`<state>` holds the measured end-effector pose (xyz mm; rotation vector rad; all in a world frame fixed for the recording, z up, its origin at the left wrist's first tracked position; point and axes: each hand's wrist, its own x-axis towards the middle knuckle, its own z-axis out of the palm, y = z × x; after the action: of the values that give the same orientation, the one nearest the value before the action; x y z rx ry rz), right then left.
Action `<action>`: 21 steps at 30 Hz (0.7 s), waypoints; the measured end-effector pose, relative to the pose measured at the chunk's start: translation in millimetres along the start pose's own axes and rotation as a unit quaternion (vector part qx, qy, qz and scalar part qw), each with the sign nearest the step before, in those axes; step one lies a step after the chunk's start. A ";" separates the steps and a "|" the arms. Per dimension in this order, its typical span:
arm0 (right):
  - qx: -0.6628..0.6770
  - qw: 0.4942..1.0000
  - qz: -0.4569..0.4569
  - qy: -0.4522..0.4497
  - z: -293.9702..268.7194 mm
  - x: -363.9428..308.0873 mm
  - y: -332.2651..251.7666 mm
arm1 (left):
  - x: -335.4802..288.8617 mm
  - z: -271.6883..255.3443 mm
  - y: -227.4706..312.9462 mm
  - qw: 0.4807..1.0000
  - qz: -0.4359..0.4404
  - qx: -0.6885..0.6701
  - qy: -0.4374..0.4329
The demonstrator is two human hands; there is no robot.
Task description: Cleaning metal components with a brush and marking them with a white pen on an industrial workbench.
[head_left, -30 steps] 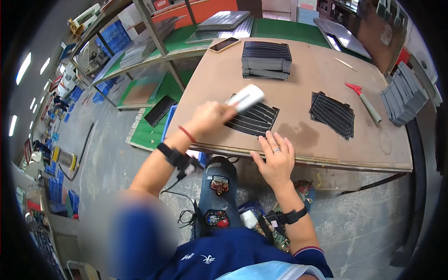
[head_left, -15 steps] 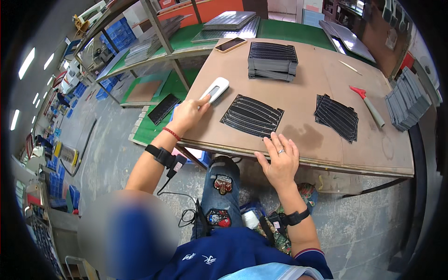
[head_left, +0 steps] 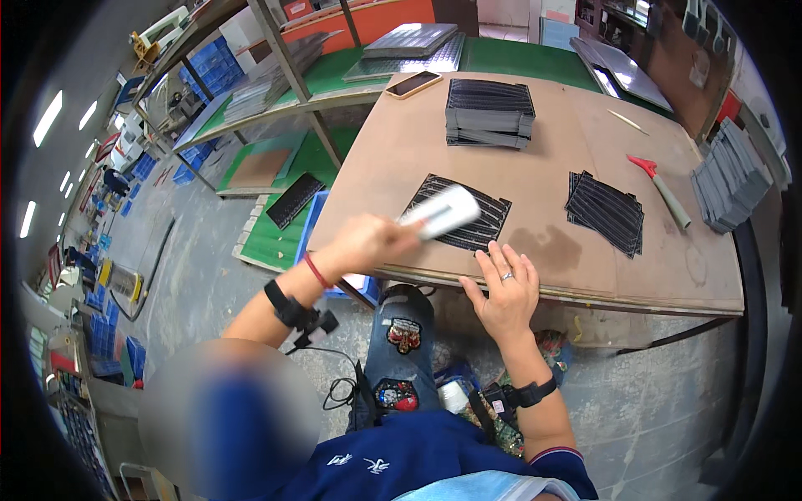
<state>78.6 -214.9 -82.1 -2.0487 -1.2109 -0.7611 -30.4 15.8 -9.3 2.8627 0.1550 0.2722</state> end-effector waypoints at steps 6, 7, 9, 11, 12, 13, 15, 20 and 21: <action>-0.013 1.000 -0.005 0.016 -6.7 1.7 4.8 | 44.3 -12.4 -22.4 0.984 -0.120 0.129 0.041; 0.000 1.000 -0.006 0.014 -4.7 2.1 1.7 | 46.2 -16.8 -39.9 0.982 -0.122 0.132 0.064; 0.010 1.000 -0.004 0.010 -2.2 1.7 -0.8 | 48.9 -16.1 -49.6 0.988 -0.097 0.114 0.046; 0.005 1.000 0.008 0.010 2.1 0.6 0.1 | 43.8 12.8 -21.1 1.000 0.003 0.020 0.008; 0.008 1.000 0.010 0.006 1.2 -1.7 0.8 | 37.3 11.8 8.1 0.998 0.055 -0.025 -0.005; 0.011 1.000 0.009 0.004 0.6 -0.6 0.8 | 39.1 12.3 12.5 0.998 0.051 -0.026 -0.005; -0.008 1.000 0.002 0.011 -8.1 0.0 2.6 | 48.0 11.8 18.9 0.999 -0.020 0.026 -0.011; 0.012 1.000 -0.001 0.014 -4.3 1.6 -1.0 | 63.0 -5.3 -35.5 0.990 -0.095 0.094 0.050; 0.012 1.000 0.004 0.011 -3.5 1.1 -1.8 | 65.0 -6.0 -38.7 0.995 -0.086 0.057 0.004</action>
<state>76.9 -216.3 -78.6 -2.0205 -1.1927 -0.7603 28.7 62.9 -2.8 2.9378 0.4284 0.2465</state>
